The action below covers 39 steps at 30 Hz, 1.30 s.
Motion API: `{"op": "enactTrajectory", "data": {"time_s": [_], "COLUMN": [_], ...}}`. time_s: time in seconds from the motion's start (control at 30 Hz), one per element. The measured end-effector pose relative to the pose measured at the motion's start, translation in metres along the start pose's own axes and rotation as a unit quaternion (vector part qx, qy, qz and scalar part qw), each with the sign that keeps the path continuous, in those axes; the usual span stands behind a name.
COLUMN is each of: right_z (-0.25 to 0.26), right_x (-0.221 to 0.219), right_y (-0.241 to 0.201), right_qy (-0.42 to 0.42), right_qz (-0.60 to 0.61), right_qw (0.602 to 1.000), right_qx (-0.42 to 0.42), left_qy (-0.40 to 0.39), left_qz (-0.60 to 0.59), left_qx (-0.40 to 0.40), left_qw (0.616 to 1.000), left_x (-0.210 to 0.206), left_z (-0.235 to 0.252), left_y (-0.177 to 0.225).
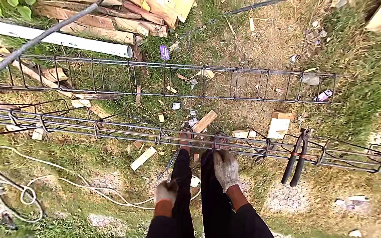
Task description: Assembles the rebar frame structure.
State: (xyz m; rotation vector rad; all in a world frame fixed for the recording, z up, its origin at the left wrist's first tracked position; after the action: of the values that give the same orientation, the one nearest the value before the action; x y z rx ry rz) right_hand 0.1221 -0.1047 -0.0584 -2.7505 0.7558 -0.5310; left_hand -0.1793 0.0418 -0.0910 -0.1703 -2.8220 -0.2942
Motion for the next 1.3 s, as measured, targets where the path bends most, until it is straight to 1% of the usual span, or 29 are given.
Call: {"op": "enactTrajectory", "data": {"time_s": [0.03, 0.07, 0.1, 0.13, 0.17, 0.2, 0.23, 0.27, 0.3, 0.33, 0.37, 0.4, 0.43, 0.47, 0.53, 0.57, 0.6, 0.67, 0.8, 0.87, 0.93, 1.03, 1.07, 1.17, 1.23, 1.3], "right_z": [0.002, 0.003, 0.003, 0.002, 0.001, 0.0, 0.0, -0.001, -0.001, -0.002, -0.003, -0.002, -0.001, 0.0, -0.001, -0.002, -0.001, -0.002, 0.001, 0.003, 0.004, 0.005, 0.005, 0.002, 0.002, 0.002], "right_x": [0.0, 0.0, -0.001, -0.002, -0.003, -0.003, -0.004, -0.004, -0.005, -0.006, -0.007, -0.007, -0.006, -0.005, -0.003, -0.002, -0.001, -0.001, -0.004, -0.006, -0.007, -0.012, -0.013, -0.017, -0.016, -0.013], "right_y": [-0.001, -0.002, -0.002, -0.001, 0.001, 0.002, 0.003, 0.004, 0.005, 0.007, 0.007, 0.007, 0.006, 0.005, 0.004, 0.002, 0.001, 0.003, 0.006, 0.008, 0.009, 0.012, 0.012, 0.011, 0.011, 0.005], "right_qy": [-0.003, -0.005, -0.004, 0.002, 0.01, 0.015, 0.018, 0.016, 0.009, 0.001, -0.007, -0.013, -0.017, -0.019, -0.024, -0.023, -0.02, -0.02, -0.016, -0.026, -0.036, -0.058, -0.061, -0.058, -0.05, -0.041], "right_qz": [0.009, 0.014, 0.015, 0.013, 0.01, 0.008, 0.009, 0.017, 0.029, 0.042, 0.053, 0.061, 0.068, 0.072, 0.067, 0.064, 0.062, 0.057, 0.04, 0.041, 0.051, 0.081, 0.103, 0.155, 0.136, 0.09], "right_qw": [1.0, 1.0, 1.0, 1.0, 0.999, 0.999, 0.999, 0.999, 0.999, 0.998, 0.998, 0.997, 0.997, 0.996, 0.997, 0.997, 0.997, 0.997, 0.998, 0.998, 0.998, 0.995, 0.993, 0.986, 0.989, 0.995], "right_qx": [0.004, 0.009, 0.016, 0.024, 0.031, 0.037, 0.043, 0.043, 0.041, 0.038, 0.039, 0.041, 0.041, 0.04, 0.033, 0.033, 0.035, 0.044, 0.045, 0.037, 0.031, 0.016, 0.012, 0.002, 0.01, 0.028], "left_qy": [0.027, 0.051, 0.083, 0.119, 0.146, 0.138, 0.092, 0.02, -0.057, -0.128, -0.193, -0.249, -0.292, -0.319, -0.342, -0.345, -0.343, -0.321, -0.255, -0.241, -0.237, -0.261, -0.27, -0.303, -0.326, -0.33], "left_qz": [0.109, 0.23, 0.342, 0.425, 0.491, 0.553, 0.608, 0.651, 0.685, 0.709, 0.721, 0.718, 0.702, 0.678, 0.63, 0.605, 0.592, 0.608, 0.676, 0.682, 0.66, 0.571, 0.541, 0.476, 0.434, 0.41], "left_qx": [0.002, 0.005, 0.002, -0.019, -0.067, -0.136, -0.208, -0.26, -0.292, -0.305, -0.301, -0.29, -0.276, -0.266, -0.253, -0.245, -0.238, -0.228, -0.195, -0.178, -0.155, -0.101, -0.087, -0.04, -0.006, 0.001], "left_qw": [0.994, 0.972, 0.936, 0.897, 0.856, 0.81, 0.761, 0.713, 0.665, 0.623, 0.594, 0.581, 0.588, 0.607, 0.649, 0.674, 0.69, 0.689, 0.663, 0.667, 0.696, 0.772, 0.792, 0.824, 0.84, 0.85], "left_x": [0.025, 0.047, 0.063, 0.067, 0.056, 0.031, -0.007, -0.049, -0.091, -0.126, -0.155, -0.179, -0.197, -0.209, -0.218, -0.218, -0.218, -0.219, -0.226, -0.227, -0.225, -0.219, -0.217, -0.215, -0.216, -0.22], "left_z": [-0.001, -0.004, -0.006, -0.011, -0.019, -0.03, -0.042, -0.054, -0.065, -0.074, -0.079, -0.082, -0.086, -0.088, -0.088, -0.086, -0.085, -0.086, -0.089, -0.09, -0.088, -0.081, -0.08, -0.077, -0.076, -0.077], "left_y": [0.015, 0.033, 0.051, 0.069, 0.089, 0.105, 0.114, 0.113, 0.103, 0.087, 0.069, 0.052, 0.04, 0.032, 0.024, 0.024, 0.024, 0.025, 0.027, 0.025, 0.021, 0.01, 0.007, 0.0, -0.001, 0.001]}}
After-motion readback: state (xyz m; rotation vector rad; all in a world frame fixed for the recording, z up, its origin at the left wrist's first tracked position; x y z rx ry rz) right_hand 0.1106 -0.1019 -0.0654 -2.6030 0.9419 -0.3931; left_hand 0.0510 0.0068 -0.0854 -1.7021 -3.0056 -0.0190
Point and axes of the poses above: each hand's wrist, its own z-axis towards the middle knuckle, its own x-axis out of the back of the hand, y = z × x, the point moved 9 cm from there along z, towards the middle knuckle, and after that the axes turned 13 degrees about -y, right-handed, at the moved point
